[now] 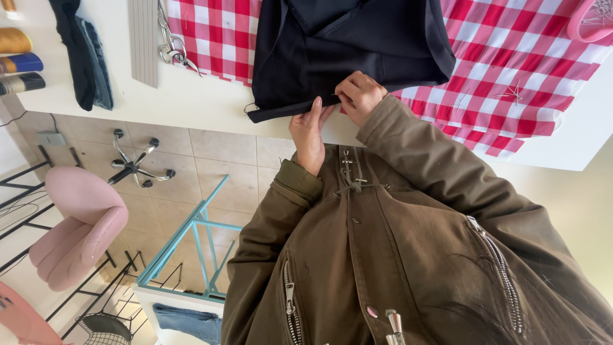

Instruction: The person lays a black garment on a red and white checkered tablecloth and folds the bottom edge. They then repeatedly pick up pins from a pink container and insert them into the folded fabric to secure it in place.

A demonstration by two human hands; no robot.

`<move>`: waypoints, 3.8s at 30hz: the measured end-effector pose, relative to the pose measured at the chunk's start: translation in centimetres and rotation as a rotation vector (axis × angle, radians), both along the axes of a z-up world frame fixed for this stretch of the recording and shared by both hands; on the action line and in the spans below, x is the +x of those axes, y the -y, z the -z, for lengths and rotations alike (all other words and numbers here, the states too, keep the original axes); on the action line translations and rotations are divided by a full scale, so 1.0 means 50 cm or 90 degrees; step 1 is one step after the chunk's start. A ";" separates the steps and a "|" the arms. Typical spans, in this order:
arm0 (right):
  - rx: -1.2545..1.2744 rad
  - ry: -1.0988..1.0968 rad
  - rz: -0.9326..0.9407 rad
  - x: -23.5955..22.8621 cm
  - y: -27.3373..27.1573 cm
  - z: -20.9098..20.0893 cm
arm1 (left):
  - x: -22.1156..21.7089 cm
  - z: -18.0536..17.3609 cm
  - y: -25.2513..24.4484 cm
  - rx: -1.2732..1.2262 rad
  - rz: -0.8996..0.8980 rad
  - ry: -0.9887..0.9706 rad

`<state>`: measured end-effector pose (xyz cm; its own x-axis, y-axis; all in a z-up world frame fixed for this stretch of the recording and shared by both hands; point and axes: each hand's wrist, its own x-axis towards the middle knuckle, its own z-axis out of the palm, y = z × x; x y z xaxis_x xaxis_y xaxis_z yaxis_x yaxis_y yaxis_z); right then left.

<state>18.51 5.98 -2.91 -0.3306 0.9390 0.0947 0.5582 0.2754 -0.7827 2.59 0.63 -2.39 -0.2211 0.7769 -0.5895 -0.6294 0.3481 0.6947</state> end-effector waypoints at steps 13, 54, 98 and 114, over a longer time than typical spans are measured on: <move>0.018 0.019 0.006 -0.013 0.005 -0.006 | 0.002 0.012 0.005 0.020 0.021 -0.128; -0.073 -0.148 0.047 0.011 0.013 -0.012 | 0.028 -0.005 -0.009 -0.008 0.049 -0.082; 0.113 0.517 -0.226 0.458 0.025 -0.110 | -0.129 -0.060 0.112 0.120 -0.186 -0.339; -0.020 0.062 -0.092 0.177 0.020 -0.155 | -0.256 -0.101 0.023 0.344 0.311 -0.989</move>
